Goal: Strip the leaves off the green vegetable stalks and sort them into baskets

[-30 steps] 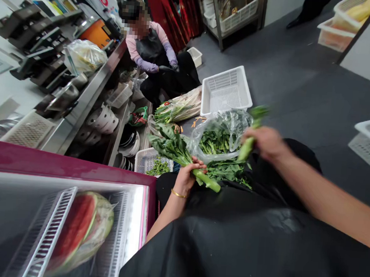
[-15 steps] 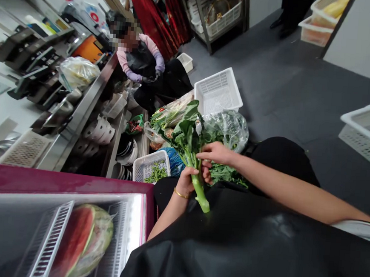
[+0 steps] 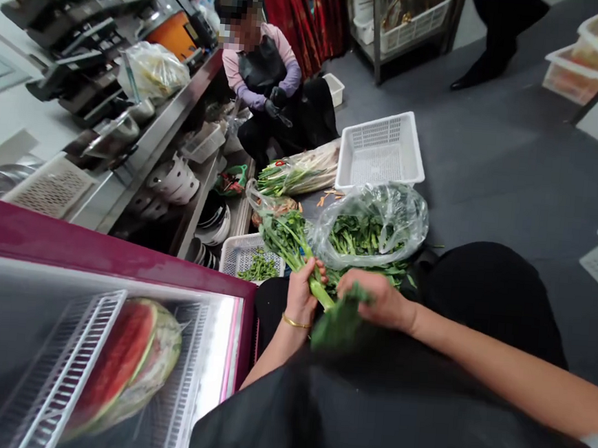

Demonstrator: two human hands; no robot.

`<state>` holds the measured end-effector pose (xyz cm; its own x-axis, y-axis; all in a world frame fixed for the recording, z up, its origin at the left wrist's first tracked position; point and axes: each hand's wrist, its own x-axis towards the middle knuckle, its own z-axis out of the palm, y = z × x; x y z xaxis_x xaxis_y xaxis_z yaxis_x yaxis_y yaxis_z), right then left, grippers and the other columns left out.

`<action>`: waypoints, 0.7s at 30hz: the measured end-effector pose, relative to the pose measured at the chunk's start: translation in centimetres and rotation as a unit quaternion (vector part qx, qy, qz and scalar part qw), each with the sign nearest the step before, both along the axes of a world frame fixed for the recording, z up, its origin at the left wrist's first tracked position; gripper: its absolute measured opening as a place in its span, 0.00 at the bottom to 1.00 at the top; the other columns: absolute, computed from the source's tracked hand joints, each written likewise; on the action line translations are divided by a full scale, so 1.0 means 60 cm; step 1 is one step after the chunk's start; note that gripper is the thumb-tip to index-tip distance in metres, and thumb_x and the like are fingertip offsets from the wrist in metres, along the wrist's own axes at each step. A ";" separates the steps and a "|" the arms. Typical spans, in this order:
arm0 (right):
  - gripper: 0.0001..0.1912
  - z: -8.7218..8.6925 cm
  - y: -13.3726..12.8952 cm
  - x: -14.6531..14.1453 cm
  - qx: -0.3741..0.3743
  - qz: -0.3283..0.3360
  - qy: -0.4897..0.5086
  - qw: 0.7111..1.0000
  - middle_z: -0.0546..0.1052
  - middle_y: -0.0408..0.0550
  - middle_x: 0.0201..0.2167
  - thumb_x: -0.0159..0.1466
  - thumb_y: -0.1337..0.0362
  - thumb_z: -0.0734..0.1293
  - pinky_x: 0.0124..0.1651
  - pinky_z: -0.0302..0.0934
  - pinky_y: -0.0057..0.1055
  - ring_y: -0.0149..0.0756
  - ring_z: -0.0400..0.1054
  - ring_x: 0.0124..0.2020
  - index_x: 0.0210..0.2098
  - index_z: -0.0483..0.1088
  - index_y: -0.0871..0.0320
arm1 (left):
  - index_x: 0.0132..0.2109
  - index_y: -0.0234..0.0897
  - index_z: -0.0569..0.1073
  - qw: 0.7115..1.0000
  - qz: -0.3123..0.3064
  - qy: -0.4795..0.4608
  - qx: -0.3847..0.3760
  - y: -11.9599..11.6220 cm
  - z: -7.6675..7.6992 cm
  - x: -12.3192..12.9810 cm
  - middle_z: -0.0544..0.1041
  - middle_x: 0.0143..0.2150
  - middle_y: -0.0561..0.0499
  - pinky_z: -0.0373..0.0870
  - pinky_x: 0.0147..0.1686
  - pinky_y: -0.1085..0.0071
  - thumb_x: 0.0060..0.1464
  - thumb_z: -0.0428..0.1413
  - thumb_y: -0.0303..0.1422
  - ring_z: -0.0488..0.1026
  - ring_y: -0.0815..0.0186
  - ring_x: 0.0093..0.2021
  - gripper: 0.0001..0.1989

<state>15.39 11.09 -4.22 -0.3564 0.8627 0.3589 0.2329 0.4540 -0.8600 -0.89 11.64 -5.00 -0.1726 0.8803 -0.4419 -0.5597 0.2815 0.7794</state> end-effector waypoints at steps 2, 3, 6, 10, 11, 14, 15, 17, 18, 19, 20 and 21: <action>0.15 0.009 0.020 0.001 -0.078 -0.061 0.013 0.995 0.77 0.48 0.28 0.63 0.54 0.59 0.29 0.67 0.28 0.34 0.72 0.25 0.34 0.71 0.58 | 0.32 0.35 0.69 0.997 0.005 0.072 0.027 -0.002 -0.009 0.002 0.69 0.23 0.57 0.61 0.24 0.74 0.33 0.67 0.34 0.67 0.72 0.22 0.18; 0.15 0.014 0.037 -0.001 -0.115 -0.084 0.007 0.990 0.77 0.48 0.26 0.63 0.53 0.59 0.27 0.66 0.28 0.34 0.72 0.23 0.34 0.70 0.58 | 0.32 0.35 0.69 0.993 0.007 0.110 0.045 -0.006 -0.015 0.005 0.70 0.23 0.57 0.61 0.26 0.74 0.33 0.67 0.33 0.67 0.71 0.23 0.18; 0.17 0.031 0.090 -0.021 -0.166 -0.079 -0.036 0.982 0.73 0.46 0.17 0.60 0.51 0.62 0.23 0.63 0.28 0.35 0.69 0.19 0.24 0.66 0.58 | 0.33 0.34 0.72 0.981 -0.007 0.175 0.083 -0.017 -0.028 0.011 0.74 0.28 0.54 0.63 0.31 0.73 0.36 0.66 0.33 0.69 0.71 0.27 0.15; 0.17 0.042 0.111 -0.047 -0.229 -0.036 -0.033 0.972 0.73 0.47 0.16 0.57 0.51 0.65 0.22 0.63 0.29 0.36 0.69 0.19 0.22 0.65 0.57 | 0.35 0.32 0.74 0.985 -0.046 0.154 0.063 -0.022 -0.031 0.001 0.77 0.31 0.48 0.65 0.30 0.72 0.38 0.65 0.35 0.72 0.66 0.29 0.16; 0.17 0.043 0.111 -0.050 -0.249 -0.024 -0.030 0.968 0.74 0.48 0.17 0.56 0.50 0.66 0.23 0.64 0.30 0.37 0.70 0.19 0.23 0.65 0.57 | 0.35 0.32 0.74 0.984 -0.049 0.158 0.059 -0.022 -0.031 -0.003 0.77 0.31 0.48 0.66 0.30 0.71 0.38 0.65 0.35 0.73 0.65 0.29 0.16; 0.20 0.039 0.116 -0.051 -0.272 -0.023 -0.039 0.961 0.74 0.48 0.16 0.53 0.46 0.69 0.21 0.63 0.29 0.36 0.69 0.18 0.22 0.65 0.57 | 0.34 0.32 0.75 0.976 -0.042 0.204 0.062 -0.019 -0.028 -0.010 0.77 0.29 0.49 0.66 0.30 0.72 0.37 0.66 0.34 0.73 0.66 0.28 0.15; 0.21 0.035 0.120 -0.050 -0.275 -0.024 -0.041 0.960 0.73 0.47 0.15 0.52 0.46 0.70 0.21 0.62 0.29 0.36 0.68 0.18 0.21 0.65 0.57 | 0.33 0.32 0.75 0.975 -0.039 0.209 0.060 -0.017 -0.026 -0.010 0.77 0.28 0.50 0.65 0.29 0.72 0.37 0.66 0.33 0.72 0.67 0.27 0.15; 0.21 0.025 0.126 -0.051 -0.297 -0.007 -0.007 0.955 0.72 0.47 0.15 0.50 0.46 0.71 0.22 0.64 0.31 0.36 0.68 0.18 0.20 0.66 0.57 | 0.32 0.32 0.74 0.983 -0.040 0.172 0.045 -0.014 -0.021 -0.003 0.76 0.26 0.51 0.64 0.26 0.73 0.36 0.66 0.33 0.71 0.68 0.25 0.14; 0.21 0.018 0.125 -0.053 -0.313 0.001 0.035 0.949 0.74 0.48 0.17 0.51 0.46 0.70 0.24 0.65 0.32 0.37 0.69 0.19 0.21 0.67 0.58 | 0.33 0.32 0.73 0.989 -0.041 0.136 0.034 -0.013 -0.018 0.001 0.75 0.25 0.51 0.63 0.25 0.74 0.37 0.66 0.33 0.70 0.69 0.24 0.15; 0.21 0.008 0.119 -0.054 -0.324 -0.007 0.084 0.942 0.75 0.49 0.20 0.51 0.45 0.70 0.27 0.67 0.35 0.38 0.70 0.21 0.23 0.68 0.58 | 0.33 0.31 0.73 0.994 -0.040 0.096 0.022 -0.012 -0.015 0.006 0.74 0.25 0.51 0.62 0.23 0.75 0.37 0.65 0.33 0.69 0.70 0.22 0.15; 0.20 -0.002 0.109 -0.054 -0.325 -0.022 0.124 0.937 0.77 0.49 0.24 0.53 0.46 0.68 0.30 0.69 0.36 0.39 0.71 0.24 0.27 0.70 0.58 | 0.33 0.31 0.72 0.997 -0.038 0.060 0.010 -0.010 -0.012 0.009 0.73 0.24 0.52 0.61 0.22 0.75 0.37 0.65 0.33 0.68 0.71 0.21 0.15; 0.19 -0.014 0.096 -0.051 -0.318 -0.040 0.145 0.936 0.77 0.49 0.28 0.54 0.46 0.67 0.34 0.69 0.38 0.40 0.72 0.27 0.30 0.71 0.57 | 0.33 0.30 0.72 0.999 -0.035 0.031 -0.002 -0.009 -0.010 0.011 0.73 0.23 0.52 0.61 0.21 0.76 0.37 0.65 0.33 0.68 0.72 0.20 0.15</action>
